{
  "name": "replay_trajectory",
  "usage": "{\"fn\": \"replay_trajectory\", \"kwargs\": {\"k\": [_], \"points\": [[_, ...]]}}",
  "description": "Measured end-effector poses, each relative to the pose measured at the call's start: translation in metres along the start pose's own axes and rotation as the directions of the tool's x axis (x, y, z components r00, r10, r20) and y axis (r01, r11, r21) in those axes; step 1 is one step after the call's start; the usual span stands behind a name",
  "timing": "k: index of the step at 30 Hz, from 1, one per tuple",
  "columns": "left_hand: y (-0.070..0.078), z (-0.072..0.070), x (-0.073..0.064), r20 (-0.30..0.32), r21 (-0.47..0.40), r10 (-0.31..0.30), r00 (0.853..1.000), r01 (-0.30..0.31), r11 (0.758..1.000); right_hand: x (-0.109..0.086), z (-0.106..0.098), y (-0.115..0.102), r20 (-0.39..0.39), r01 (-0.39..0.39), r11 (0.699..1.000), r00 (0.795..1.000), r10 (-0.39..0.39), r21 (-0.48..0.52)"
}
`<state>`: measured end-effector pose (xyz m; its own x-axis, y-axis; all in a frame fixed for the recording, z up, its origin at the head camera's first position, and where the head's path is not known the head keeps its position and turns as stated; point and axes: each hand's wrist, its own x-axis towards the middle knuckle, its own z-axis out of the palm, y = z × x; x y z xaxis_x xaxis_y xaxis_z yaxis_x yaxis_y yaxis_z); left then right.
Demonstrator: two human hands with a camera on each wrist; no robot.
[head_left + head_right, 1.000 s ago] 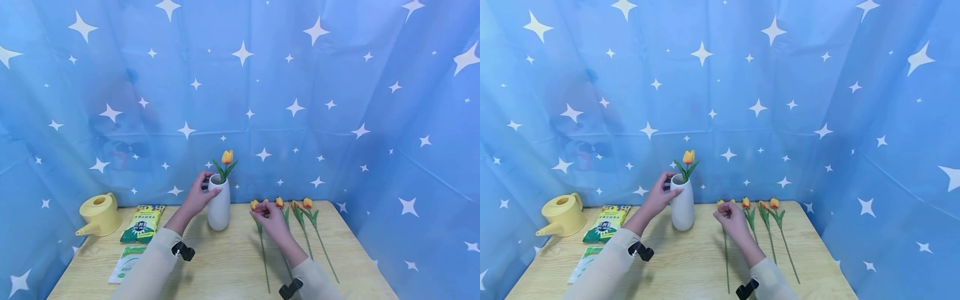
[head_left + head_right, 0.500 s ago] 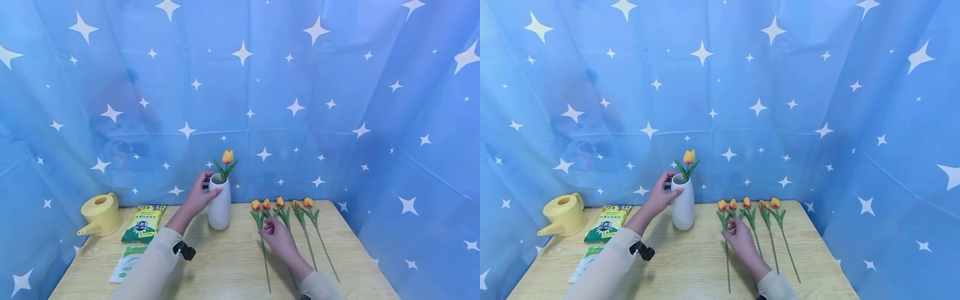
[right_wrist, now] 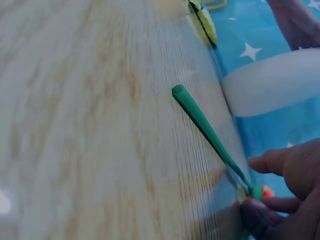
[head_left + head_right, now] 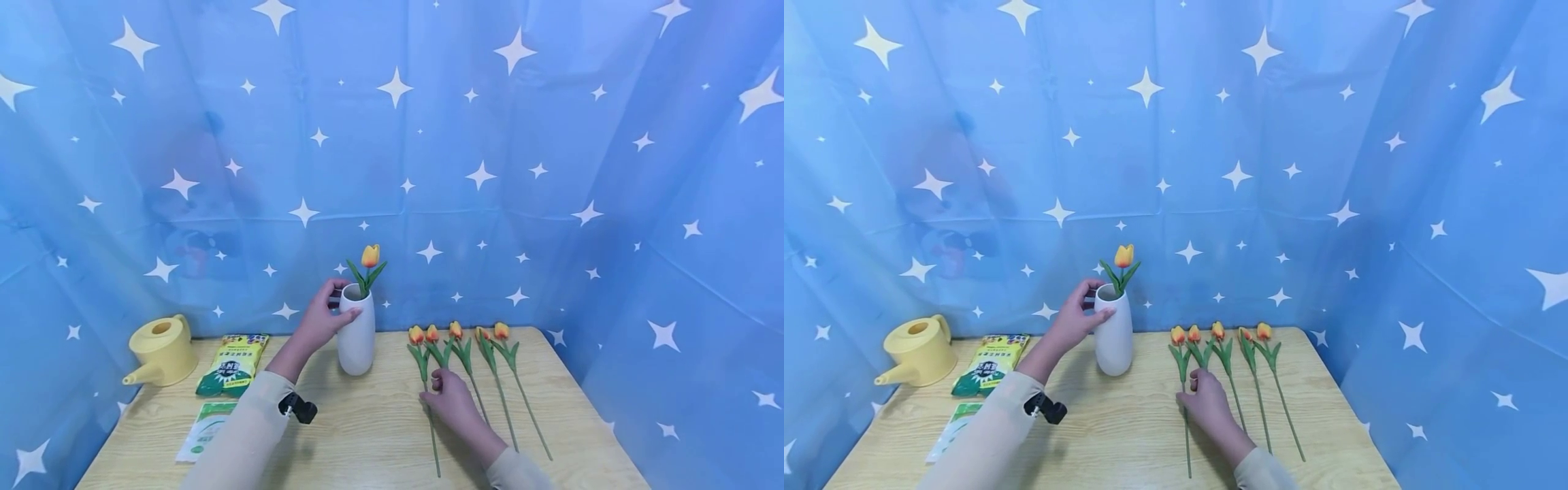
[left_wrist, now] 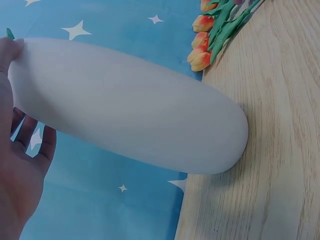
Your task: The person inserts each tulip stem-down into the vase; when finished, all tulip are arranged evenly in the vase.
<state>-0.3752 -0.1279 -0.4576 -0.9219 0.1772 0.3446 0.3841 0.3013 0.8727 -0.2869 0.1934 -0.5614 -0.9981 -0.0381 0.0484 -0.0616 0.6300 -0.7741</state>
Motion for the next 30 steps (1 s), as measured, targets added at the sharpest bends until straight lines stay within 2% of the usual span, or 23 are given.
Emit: {"fn": "replay_trajectory", "kwargs": {"k": [8, 13, 18, 21, 26, 30], "points": [[0.0007, -0.0011, 0.0014, 0.026, -0.017, -0.009, 1.000, 0.010, 1.000, 0.0006, 0.0017, 0.0001, 0.005, 0.004, 1.000, 1.000, -0.004, -0.011], [0.0004, -0.0016, 0.0022, 0.031, -0.017, -0.012, 0.999, 0.013, 1.000, -0.0010, 0.0038, -0.0015, -0.014, 0.046, 0.999, 0.999, -0.046, -0.005], [-0.0003, -0.0020, 0.0019, 0.027, -0.014, -0.021, 0.999, 0.021, 1.000, -0.0023, 0.0058, -0.0061, -0.036, 0.090, 0.995, 0.995, -0.092, -0.046], [-0.0004, -0.0023, 0.0017, 0.026, -0.014, -0.023, 0.999, 0.023, 1.000, -0.0015, 0.0061, -0.0070, -0.038, 0.084, 0.995, 0.996, -0.085, -0.047], [-0.0003, -0.0022, 0.0010, 0.028, -0.020, -0.021, 0.999, 0.022, 1.000, -0.0002, 0.0047, -0.0030, -0.008, 0.044, 0.997, 0.999, -0.044, 0.057], [-0.0009, -0.0020, 0.0007, 0.027, -0.021, -0.022, 0.999, 0.023, 1.000, -0.0003, 0.0033, -0.0012, 0.038, 0.030, 0.986, 0.999, -0.036, 0.162]]}}
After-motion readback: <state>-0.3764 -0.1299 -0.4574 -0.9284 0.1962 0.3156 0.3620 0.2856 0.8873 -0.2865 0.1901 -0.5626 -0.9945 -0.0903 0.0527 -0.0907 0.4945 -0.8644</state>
